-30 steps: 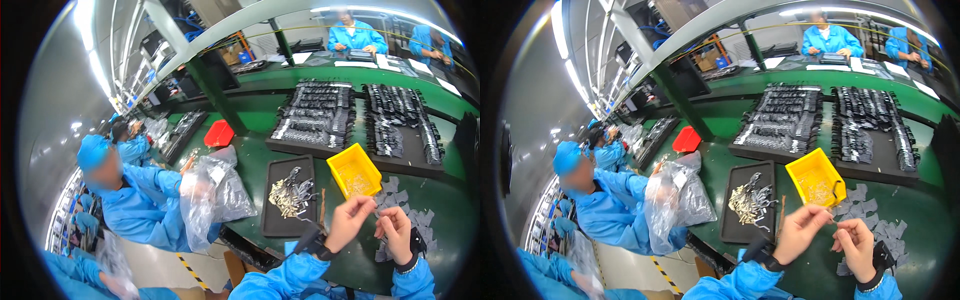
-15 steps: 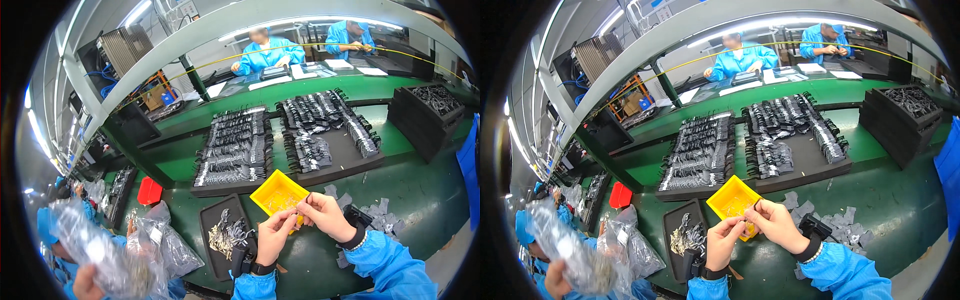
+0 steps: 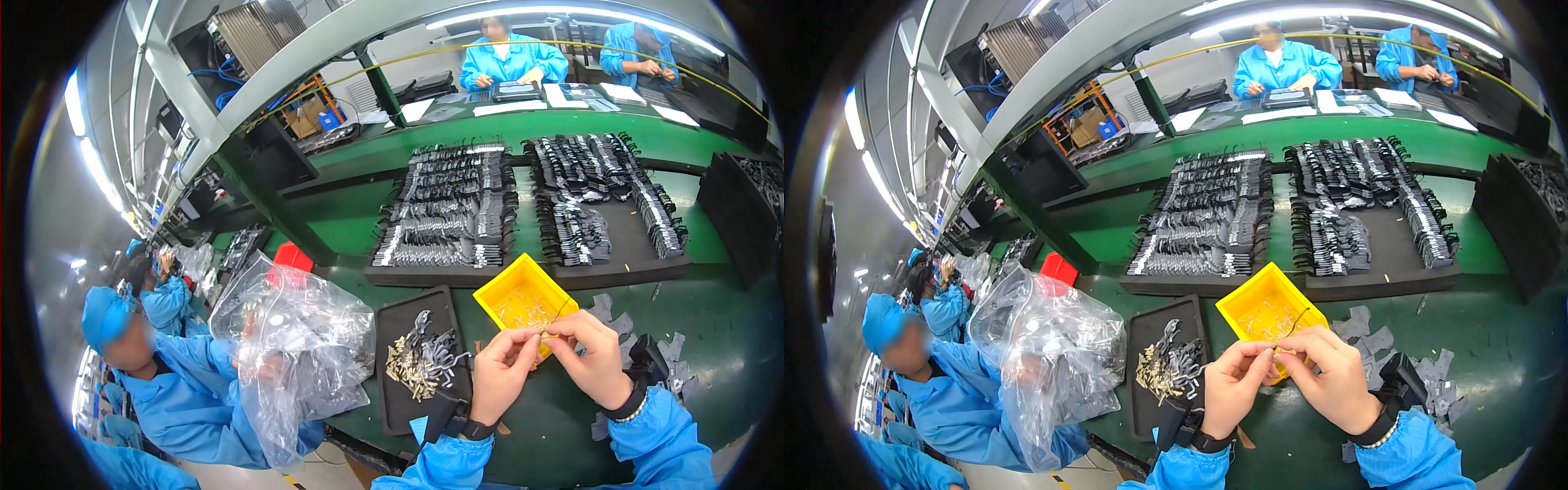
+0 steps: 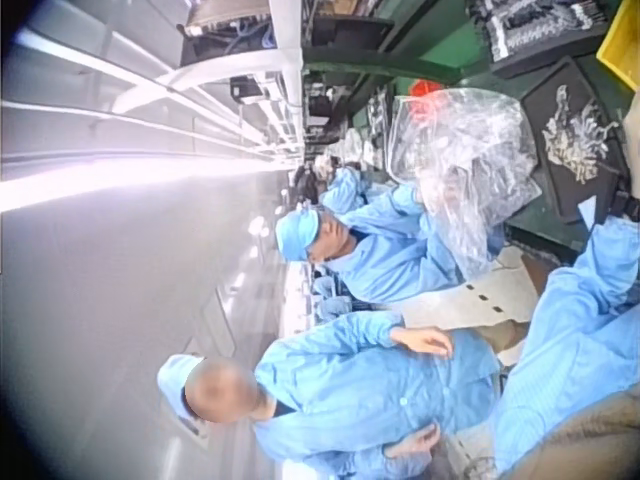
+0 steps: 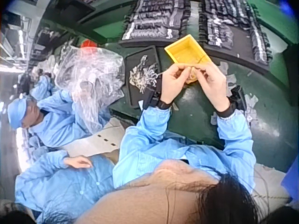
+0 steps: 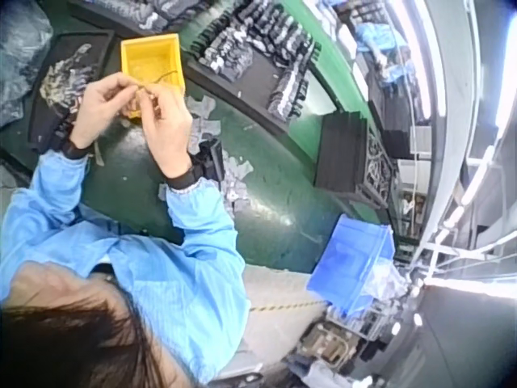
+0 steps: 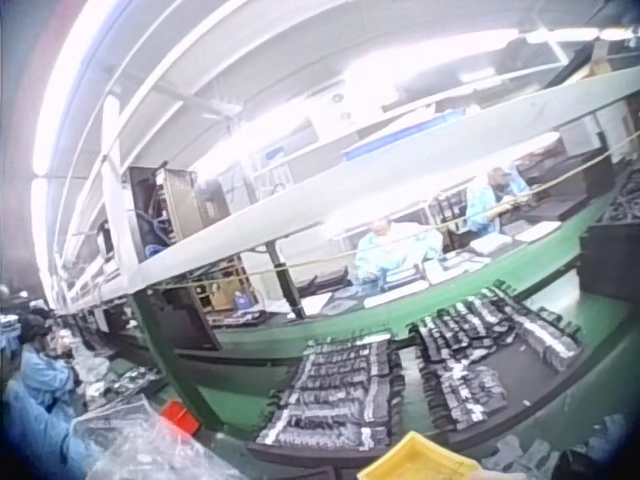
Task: Assembling small components at a factory workstation.
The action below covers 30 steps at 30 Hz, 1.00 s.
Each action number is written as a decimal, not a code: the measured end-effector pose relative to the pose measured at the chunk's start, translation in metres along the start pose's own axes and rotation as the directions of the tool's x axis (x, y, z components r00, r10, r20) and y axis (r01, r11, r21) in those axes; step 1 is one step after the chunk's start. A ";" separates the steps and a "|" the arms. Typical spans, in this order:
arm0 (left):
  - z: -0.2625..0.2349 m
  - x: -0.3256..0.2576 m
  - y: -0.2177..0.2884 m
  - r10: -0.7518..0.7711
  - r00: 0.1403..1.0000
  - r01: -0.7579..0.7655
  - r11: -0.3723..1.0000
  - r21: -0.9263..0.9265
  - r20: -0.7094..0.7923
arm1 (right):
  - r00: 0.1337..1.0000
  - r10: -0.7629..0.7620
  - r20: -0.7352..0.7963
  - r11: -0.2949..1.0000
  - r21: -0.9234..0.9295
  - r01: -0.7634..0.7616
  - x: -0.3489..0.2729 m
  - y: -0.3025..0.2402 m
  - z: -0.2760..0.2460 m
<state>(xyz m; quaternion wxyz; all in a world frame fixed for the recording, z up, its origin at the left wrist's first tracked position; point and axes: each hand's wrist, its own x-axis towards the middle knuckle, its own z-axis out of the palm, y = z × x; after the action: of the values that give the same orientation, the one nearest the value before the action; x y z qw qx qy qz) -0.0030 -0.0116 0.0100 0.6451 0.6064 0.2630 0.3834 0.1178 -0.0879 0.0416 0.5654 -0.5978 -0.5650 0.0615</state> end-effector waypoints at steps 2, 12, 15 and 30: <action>0.000 0.000 -0.005 0.099 0.995 -0.100 0.994 0.035 0.031 | 1.000 -0.017 0.013 1.000 -0.019 0.017 -0.001 0.006 0.001; 0.001 0.000 0.014 0.352 0.933 -0.351 0.846 0.401 0.074 | 0.999 0.007 0.049 1.000 -0.030 -0.006 0.001 0.008 -0.001; 0.002 0.000 0.013 0.345 0.936 -0.342 0.850 0.400 0.069 | 0.999 -0.017 0.040 0.999 -0.047 0.019 0.000 0.009 0.000; -0.029 0.011 0.017 -0.055 0.990 0.026 0.976 -0.217 -0.129 | 0.998 0.018 -0.054 0.990 -0.135 -0.026 -0.002 0.029 0.009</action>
<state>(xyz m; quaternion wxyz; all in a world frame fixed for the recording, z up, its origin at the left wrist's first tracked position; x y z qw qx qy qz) -0.0236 0.0136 0.0240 0.6954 0.5002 0.2753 0.4363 0.1281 -0.0763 0.0158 0.5374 -0.6425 -0.5461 0.0132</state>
